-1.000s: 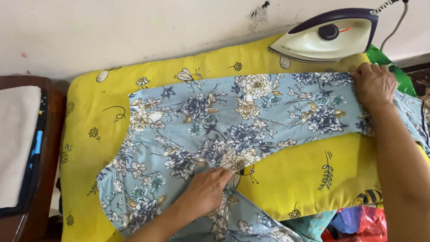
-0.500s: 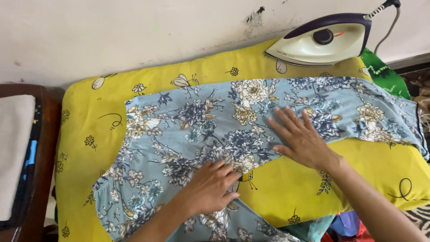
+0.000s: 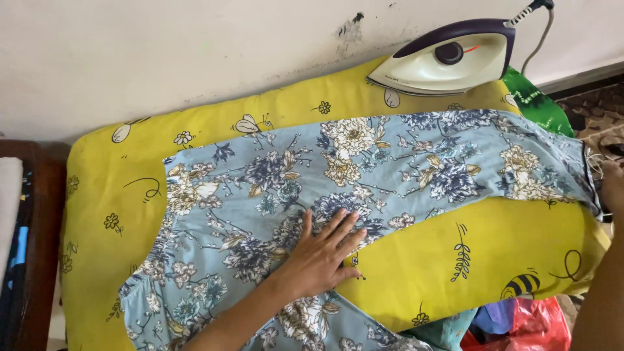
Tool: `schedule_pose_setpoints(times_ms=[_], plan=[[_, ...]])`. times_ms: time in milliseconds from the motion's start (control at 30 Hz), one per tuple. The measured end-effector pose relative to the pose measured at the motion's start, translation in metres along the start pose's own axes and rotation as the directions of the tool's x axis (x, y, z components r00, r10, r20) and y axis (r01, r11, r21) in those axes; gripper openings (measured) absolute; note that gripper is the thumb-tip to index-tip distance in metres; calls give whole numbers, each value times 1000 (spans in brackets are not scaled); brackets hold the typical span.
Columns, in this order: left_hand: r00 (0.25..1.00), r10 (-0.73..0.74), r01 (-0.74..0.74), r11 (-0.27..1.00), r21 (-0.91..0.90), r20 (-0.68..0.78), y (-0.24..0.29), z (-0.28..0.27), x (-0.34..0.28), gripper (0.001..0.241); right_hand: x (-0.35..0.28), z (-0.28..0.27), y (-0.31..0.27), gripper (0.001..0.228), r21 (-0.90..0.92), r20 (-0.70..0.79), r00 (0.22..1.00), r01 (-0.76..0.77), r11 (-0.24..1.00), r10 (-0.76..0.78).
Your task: The person irons a light blue floral-patterned garment on a yellow ironing board. They smooth the fabric with their hands, then use a white and purple iron to press the sleeves and body of the garment, adjusting the fabric as needed.
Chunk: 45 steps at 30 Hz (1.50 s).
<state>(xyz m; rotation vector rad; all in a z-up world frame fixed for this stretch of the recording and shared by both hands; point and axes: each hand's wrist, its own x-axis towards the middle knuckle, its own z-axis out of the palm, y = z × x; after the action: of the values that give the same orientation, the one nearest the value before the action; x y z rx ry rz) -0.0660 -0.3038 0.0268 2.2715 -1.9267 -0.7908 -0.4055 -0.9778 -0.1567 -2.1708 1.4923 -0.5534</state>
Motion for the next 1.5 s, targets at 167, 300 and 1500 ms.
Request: schedule_pose_setpoints(times_ms=[167, 300, 1500], plan=[[997, 57, -56, 998, 21, -51, 5, -12, 36, 80, -34, -19, -28, 67, 165, 460, 719, -645, 746, 520], [986, 117, -112, 992, 50, -122, 2, -3, 63, 81, -34, -22, -86, 56, 47, 200, 872, -463, 885, 446], [409, -220, 499, 866, 16, -886, -198, -33, 144, 6, -43, 68, -291, 22, -491, 8, 686, 636, 595, -727]])
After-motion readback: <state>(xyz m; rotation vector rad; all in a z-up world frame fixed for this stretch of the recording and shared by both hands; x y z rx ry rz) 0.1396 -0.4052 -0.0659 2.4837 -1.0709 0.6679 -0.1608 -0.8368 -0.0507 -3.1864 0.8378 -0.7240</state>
